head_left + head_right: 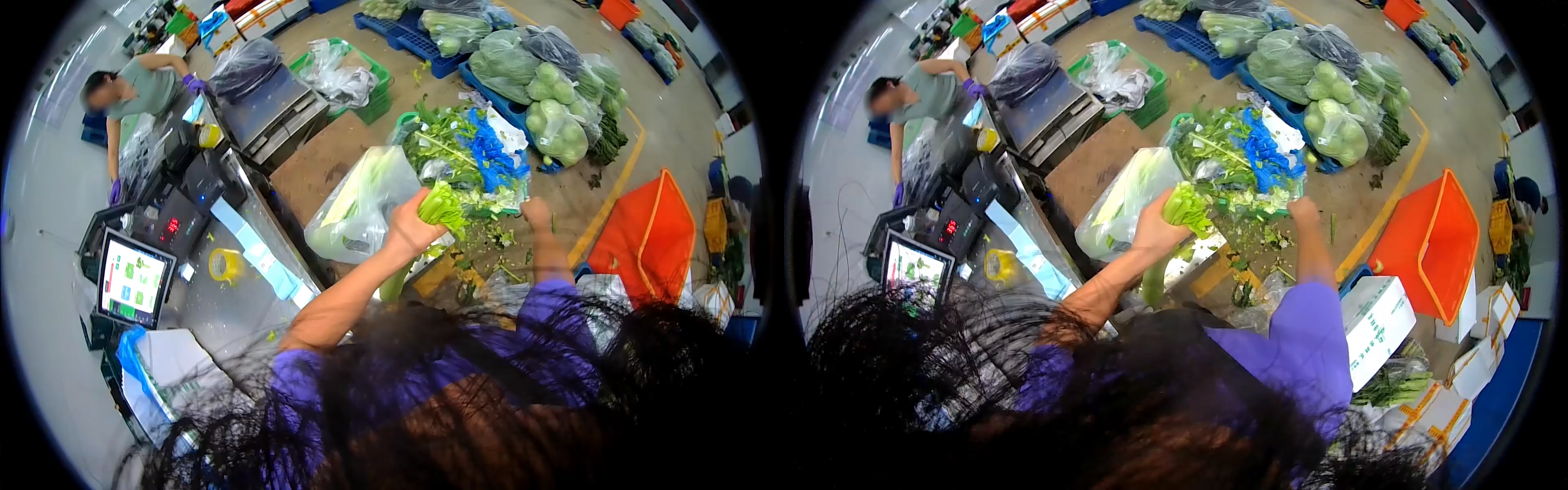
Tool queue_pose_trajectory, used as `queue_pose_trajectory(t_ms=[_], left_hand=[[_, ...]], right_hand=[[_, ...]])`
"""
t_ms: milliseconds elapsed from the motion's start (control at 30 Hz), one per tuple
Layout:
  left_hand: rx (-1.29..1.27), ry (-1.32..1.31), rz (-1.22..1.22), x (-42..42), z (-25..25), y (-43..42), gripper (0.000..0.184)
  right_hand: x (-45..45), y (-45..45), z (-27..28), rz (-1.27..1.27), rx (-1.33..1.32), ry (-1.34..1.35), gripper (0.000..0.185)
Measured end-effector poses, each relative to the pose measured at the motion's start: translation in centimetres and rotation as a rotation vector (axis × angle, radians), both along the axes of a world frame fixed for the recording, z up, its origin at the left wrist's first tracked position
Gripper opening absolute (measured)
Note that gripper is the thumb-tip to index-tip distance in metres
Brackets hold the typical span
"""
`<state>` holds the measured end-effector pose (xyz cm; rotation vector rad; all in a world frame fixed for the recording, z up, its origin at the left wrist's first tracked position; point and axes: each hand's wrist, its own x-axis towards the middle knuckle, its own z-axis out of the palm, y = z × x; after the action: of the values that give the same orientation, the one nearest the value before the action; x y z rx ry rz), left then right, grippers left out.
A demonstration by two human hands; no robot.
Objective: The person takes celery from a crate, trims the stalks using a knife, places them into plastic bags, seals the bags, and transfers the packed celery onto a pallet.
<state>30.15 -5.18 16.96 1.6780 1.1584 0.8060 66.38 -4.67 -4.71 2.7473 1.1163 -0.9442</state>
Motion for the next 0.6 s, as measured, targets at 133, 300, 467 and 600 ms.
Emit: queue_pose_trajectory(t_ms=[133, 300, 467, 600], left_hand=[[-0.047, -0.039, 0.118, -4.1, -1.5, -2.0, 0.047], [-0.193, -0.176, 0.118, -12.9, 2.3, -7.8, 0.037], [0.065, -0.201, -0.046, -18.8, 4.6, -14.8, 0.028], [-0.014, -0.436, -0.043, -23.9, 0.6, -18.4, 0.029]], right_hand=[[-9.6, 0.0, 0.3, 0.199, 0.249, 0.182, 0.046], [-27.1, -0.1, 5.1, 0.508, 0.469, 0.557, 0.036], [-44.8, -3.6, 7.1, 1.070, 0.512, 0.890, 0.042], [-55.6, -6.3, 7.8, 1.245, 0.099, 1.036, 0.045]])
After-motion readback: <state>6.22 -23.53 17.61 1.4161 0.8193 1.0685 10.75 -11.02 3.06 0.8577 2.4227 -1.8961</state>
